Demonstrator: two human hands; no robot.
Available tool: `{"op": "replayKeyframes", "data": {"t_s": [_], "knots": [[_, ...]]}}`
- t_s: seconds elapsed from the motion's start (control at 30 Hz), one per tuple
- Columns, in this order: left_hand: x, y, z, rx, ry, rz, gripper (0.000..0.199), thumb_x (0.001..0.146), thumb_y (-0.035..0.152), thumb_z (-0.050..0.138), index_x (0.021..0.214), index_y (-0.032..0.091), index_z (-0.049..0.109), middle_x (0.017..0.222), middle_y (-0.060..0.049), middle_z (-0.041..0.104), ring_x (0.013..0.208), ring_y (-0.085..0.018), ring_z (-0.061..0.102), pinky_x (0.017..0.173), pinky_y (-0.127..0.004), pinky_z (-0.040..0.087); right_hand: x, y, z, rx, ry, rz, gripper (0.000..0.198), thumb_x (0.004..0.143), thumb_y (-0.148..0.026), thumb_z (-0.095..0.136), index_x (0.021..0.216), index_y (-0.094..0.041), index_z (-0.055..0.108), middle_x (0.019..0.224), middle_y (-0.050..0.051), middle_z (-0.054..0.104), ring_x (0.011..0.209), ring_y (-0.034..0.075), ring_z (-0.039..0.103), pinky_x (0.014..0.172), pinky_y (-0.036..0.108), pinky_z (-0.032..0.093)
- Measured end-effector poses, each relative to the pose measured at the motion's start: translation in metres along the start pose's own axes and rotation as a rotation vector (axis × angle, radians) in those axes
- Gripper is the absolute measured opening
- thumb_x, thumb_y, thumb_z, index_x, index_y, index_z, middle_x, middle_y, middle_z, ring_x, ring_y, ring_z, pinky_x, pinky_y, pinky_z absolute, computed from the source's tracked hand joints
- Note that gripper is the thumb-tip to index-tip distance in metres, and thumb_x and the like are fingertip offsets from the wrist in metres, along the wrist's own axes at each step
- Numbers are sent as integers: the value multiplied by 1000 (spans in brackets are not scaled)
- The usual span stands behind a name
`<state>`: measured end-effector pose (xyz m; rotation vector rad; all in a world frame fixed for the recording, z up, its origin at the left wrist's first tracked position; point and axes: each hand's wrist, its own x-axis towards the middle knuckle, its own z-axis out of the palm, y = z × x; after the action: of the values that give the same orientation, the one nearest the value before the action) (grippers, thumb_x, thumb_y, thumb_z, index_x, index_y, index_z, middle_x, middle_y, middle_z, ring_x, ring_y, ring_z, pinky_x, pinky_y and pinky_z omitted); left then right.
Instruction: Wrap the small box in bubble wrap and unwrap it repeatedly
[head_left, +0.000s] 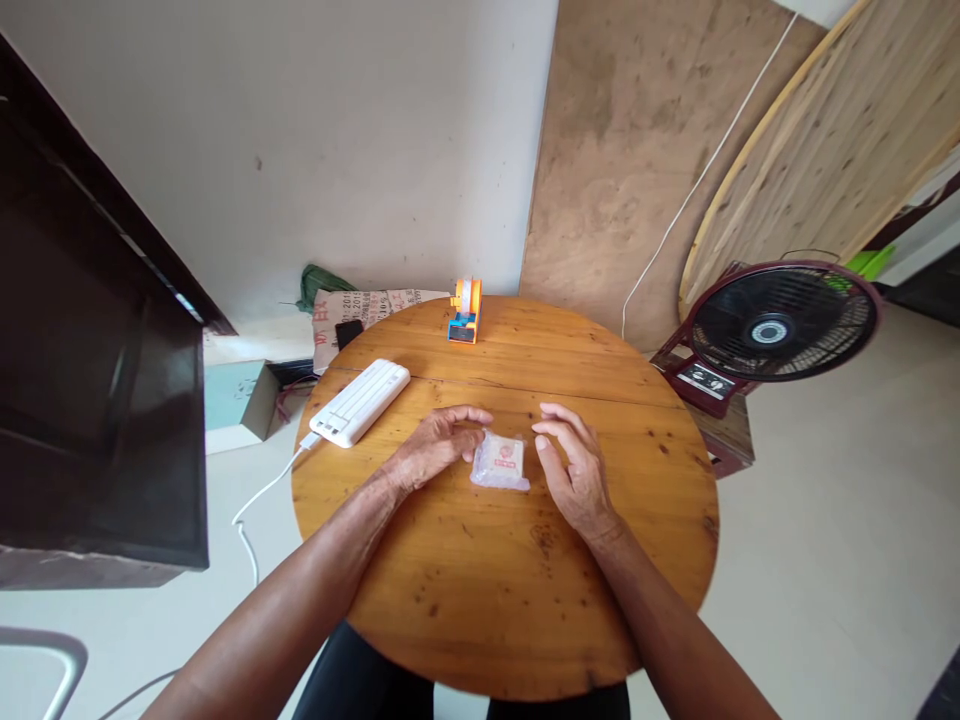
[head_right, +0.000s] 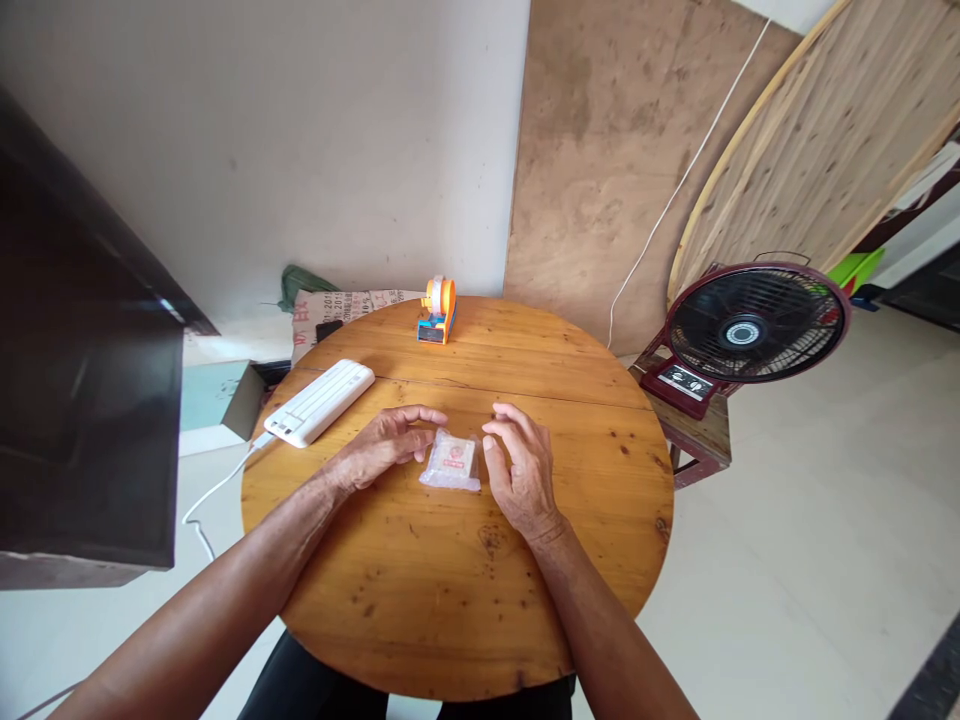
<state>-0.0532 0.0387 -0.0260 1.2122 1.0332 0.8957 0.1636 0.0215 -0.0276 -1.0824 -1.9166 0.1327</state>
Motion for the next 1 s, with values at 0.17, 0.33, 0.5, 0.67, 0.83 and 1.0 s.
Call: {"op": "replayKeyframes", "data": {"t_s": [0.17, 0.33, 0.5, 0.67, 0.83, 1.0], "knots": [[0, 3, 1, 14, 56, 10, 39, 70, 36, 70, 99, 12, 63, 66, 2, 56, 54, -7, 44, 54, -21, 32, 1, -1, 0, 0, -10, 2, 16, 90, -20, 48, 99, -22, 61, 119, 9, 60, 113, 23, 55, 96, 42, 40], [1, 3, 0, 19, 72, 18, 37, 69, 36, 70, 97, 12, 63, 72, 1, 57, 54, -6, 44, 53, -21, 32, 1, -3, -2, 9, -27, 4, 15, 90, -21, 48, 99, -23, 60, 119, 9, 60, 112, 24, 55, 95, 42, 40], [2, -1, -2, 48, 32, 7, 40, 71, 37, 68, 102, 11, 62, 62, 2, 55, 54, -8, 44, 56, -22, 33, -1, -7, -4, 29, -100, -36, 19, 84, -23, 54, 103, -23, 57, 119, 8, 61, 112, 25, 55, 95, 42, 39], [1, 0, -1, 71, -8, -8, 42, 71, 39, 69, 103, 12, 61, 60, 2, 55, 55, -9, 45, 58, -23, 35, -3, -9, -1, 46, -208, -70, 42, 77, -25, 61, 118, -22, 51, 128, 10, 56, 118, 27, 51, 99, 43, 37], [-2, 4, 2, 61, -35, 3, 43, 68, 39, 73, 100, 12, 63, 81, -3, 64, 60, -9, 49, 60, -24, 39, -3, -9, 1, 26, -257, -70, 54, 74, -24, 61, 126, -22, 46, 127, 10, 56, 117, 28, 51, 98, 43, 37], [0, -3, 4, 24, -43, 19, 47, 67, 42, 76, 101, 13, 64, 85, -5, 66, 69, -13, 57, 62, -24, 41, -4, -9, 2, 13, -271, -51, 53, 74, -24, 62, 124, -23, 48, 117, 9, 62, 105, 27, 56, 91, 43, 40]]}}
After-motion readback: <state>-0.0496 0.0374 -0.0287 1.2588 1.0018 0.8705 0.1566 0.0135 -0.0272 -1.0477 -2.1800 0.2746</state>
